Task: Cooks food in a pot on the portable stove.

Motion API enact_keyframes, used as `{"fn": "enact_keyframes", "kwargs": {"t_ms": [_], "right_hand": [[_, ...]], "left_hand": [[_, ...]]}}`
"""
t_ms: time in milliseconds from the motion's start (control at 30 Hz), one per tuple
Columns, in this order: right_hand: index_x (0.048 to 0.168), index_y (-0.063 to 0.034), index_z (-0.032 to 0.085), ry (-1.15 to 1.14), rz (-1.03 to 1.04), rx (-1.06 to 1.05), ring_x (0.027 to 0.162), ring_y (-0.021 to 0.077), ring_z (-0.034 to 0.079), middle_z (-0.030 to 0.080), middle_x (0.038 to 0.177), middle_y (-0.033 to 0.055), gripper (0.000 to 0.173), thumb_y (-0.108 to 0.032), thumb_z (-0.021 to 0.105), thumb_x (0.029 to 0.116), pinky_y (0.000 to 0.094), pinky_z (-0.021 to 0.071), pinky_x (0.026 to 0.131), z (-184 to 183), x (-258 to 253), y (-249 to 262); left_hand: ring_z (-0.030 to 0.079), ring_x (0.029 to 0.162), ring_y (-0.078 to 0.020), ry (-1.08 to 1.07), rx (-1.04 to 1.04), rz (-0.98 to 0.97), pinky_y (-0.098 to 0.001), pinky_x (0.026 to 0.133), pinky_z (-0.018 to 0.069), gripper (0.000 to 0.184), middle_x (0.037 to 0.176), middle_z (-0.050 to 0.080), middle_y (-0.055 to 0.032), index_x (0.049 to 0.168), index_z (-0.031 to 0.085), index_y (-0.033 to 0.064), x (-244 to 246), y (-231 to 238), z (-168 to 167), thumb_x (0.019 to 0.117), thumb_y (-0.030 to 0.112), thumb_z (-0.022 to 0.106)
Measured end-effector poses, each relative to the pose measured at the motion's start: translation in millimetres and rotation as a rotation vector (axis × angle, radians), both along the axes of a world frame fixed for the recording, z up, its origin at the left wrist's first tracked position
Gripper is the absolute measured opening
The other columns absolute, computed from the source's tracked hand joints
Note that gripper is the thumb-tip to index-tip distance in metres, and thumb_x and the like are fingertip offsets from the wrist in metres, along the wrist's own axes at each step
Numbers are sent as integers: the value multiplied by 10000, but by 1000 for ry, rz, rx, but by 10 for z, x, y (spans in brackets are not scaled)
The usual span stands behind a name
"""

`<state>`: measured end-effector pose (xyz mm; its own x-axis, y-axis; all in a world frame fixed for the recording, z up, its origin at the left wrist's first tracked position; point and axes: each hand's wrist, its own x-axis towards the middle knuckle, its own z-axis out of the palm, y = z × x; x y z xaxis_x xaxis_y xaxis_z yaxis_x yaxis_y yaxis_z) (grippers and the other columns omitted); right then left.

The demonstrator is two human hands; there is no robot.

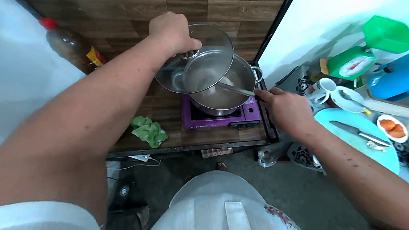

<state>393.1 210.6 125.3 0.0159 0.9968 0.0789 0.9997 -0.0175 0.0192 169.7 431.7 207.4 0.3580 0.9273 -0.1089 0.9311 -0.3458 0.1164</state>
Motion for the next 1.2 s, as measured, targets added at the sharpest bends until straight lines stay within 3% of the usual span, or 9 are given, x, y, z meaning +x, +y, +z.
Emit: {"fn": "enact_keyframes", "kwargs": {"t_ms": [100, 233, 400, 533, 700, 800, 933, 1100, 1200], "right_hand": [[1358, -191, 671, 5, -12, -61, 797, 442, 699, 709, 1114, 192, 409, -73, 666, 966, 633, 534, 599, 189, 105, -165], [1330, -205, 691, 31, -23, -106, 820, 448, 702, 724, 1105, 180, 397, -77, 707, 955, 664, 527, 631, 456, 253, -348], [1322, -169, 690, 15, -113, -105, 856, 500, 683, 716, 1057, 230, 371, -91, 705, 960, 706, 505, 666, 667, 389, -402], [1375, -83, 627, 90, -264, -155, 969, 568, 653, 676, 1090, 324, 355, -110, 597, 1023, 746, 486, 759, 459, 339, -74], [1318, -53, 632, 180, -382, -249, 1023, 554, 652, 675, 1091, 322, 326, -157, 577, 1014, 737, 495, 781, 121, 182, 476], [1261, -83, 667, 220, -334, -269, 1006, 510, 670, 691, 1086, 276, 283, -168, 594, 1001, 716, 507, 764, -17, 65, 630], [1294, -141, 660, 183, -224, -318, 998, 478, 683, 703, 1077, 239, 289, -161, 579, 1018, 676, 527, 761, -11, -34, 595], [1352, -234, 656, 136, -21, -265, 1024, 435, 689, 697, 1207, 182, 402, -93, 640, 976, 648, 541, 777, 13, 104, 367], [1312, -257, 689, 106, 64, -184, 924, 426, 699, 700, 1163, 167, 438, -32, 661, 937, 631, 539, 694, 44, 239, 199]], "left_hand": [[673, 895, -462, -3, 9, -3, -681, 780, 491, 614, 961, 678, -284, 996, 686, -41, -46, 22, -25, 951, 566, 602], [674, 924, -469, -1, -7, 8, -687, 801, 492, 621, 993, 676, -295, 1055, 680, -45, -55, 28, -51, 948, 563, 614], [674, 921, -475, -2, -1, -5, -695, 800, 489, 620, 988, 680, -293, 1032, 686, -41, -46, 54, -76, 949, 568, 612], [666, 959, -496, 1, 15, -12, -715, 805, 481, 620, 1005, 676, -305, 1019, 689, -41, 14, 52, -70, 930, 569, 625], [667, 967, -497, 23, 12, -19, -716, 821, 480, 639, 1020, 678, -307, 1067, 690, -40, 116, -1, -33, 937, 581, 616], [671, 956, -493, 25, 23, -24, -718, 819, 483, 651, 1020, 681, -306, 1079, 691, -39, 158, 4, -22, 935, 591, 614], [674, 939, -489, 16, 30, -26, -712, 815, 487, 656, 1003, 682, -302, 1095, 679, -52, 164, 32, -20, 943, 582, 610], [673, 934, -485, 28, 31, -16, -709, 805, 488, 647, 998, 681, -304, 1088, 680, -52, 164, 26, -28, 940, 576, 622], [670, 950, -500, 37, 33, -14, -720, 815, 480, 654, 1014, 679, -311, 1089, 683, -47, 171, 21, -34, 941, 586, 616]]}}
